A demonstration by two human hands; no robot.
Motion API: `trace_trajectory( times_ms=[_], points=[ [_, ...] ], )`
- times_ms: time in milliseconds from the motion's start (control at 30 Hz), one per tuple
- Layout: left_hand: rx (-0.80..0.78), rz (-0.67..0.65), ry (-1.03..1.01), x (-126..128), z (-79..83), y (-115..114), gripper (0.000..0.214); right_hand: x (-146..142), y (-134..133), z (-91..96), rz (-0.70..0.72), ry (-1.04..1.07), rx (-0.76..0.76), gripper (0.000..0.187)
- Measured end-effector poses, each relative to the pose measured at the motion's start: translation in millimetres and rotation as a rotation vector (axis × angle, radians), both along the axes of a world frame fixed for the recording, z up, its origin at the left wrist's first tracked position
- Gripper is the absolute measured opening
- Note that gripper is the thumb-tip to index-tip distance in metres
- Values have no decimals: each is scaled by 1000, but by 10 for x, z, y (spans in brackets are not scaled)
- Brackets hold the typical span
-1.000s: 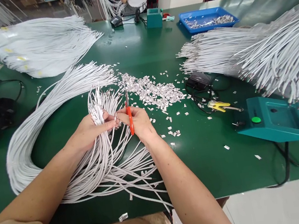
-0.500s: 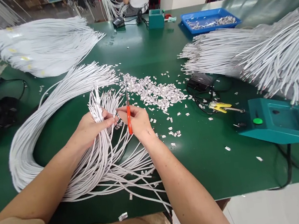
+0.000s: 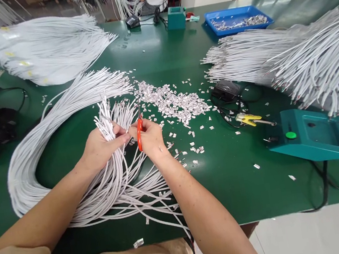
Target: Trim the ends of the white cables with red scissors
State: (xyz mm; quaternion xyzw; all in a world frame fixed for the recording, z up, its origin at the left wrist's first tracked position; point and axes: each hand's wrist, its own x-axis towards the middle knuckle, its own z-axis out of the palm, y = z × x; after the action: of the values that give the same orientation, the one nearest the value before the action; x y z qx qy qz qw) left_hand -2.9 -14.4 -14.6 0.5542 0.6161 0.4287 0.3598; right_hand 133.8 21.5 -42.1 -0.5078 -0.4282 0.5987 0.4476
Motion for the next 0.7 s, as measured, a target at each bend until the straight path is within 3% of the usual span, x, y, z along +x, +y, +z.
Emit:
trace_trajectory(
  times_ms=[167, 300, 433, 700],
  points=[
    [10, 52, -181, -49, -49, -6, 29, 93, 14, 61, -148, 26, 14, 13],
    [-111, 28, -474, -134, -152, 99, 32, 183, 14, 177, -108, 17, 92, 16],
    [-206, 5, -541, -151, -138, 128, 32, 218, 35, 117, -100, -208, 195, 18],
    [-230, -68, -596, -177, -128, 100, 41, 275, 31, 52, 177, -799, 560, 27]
  ],
)
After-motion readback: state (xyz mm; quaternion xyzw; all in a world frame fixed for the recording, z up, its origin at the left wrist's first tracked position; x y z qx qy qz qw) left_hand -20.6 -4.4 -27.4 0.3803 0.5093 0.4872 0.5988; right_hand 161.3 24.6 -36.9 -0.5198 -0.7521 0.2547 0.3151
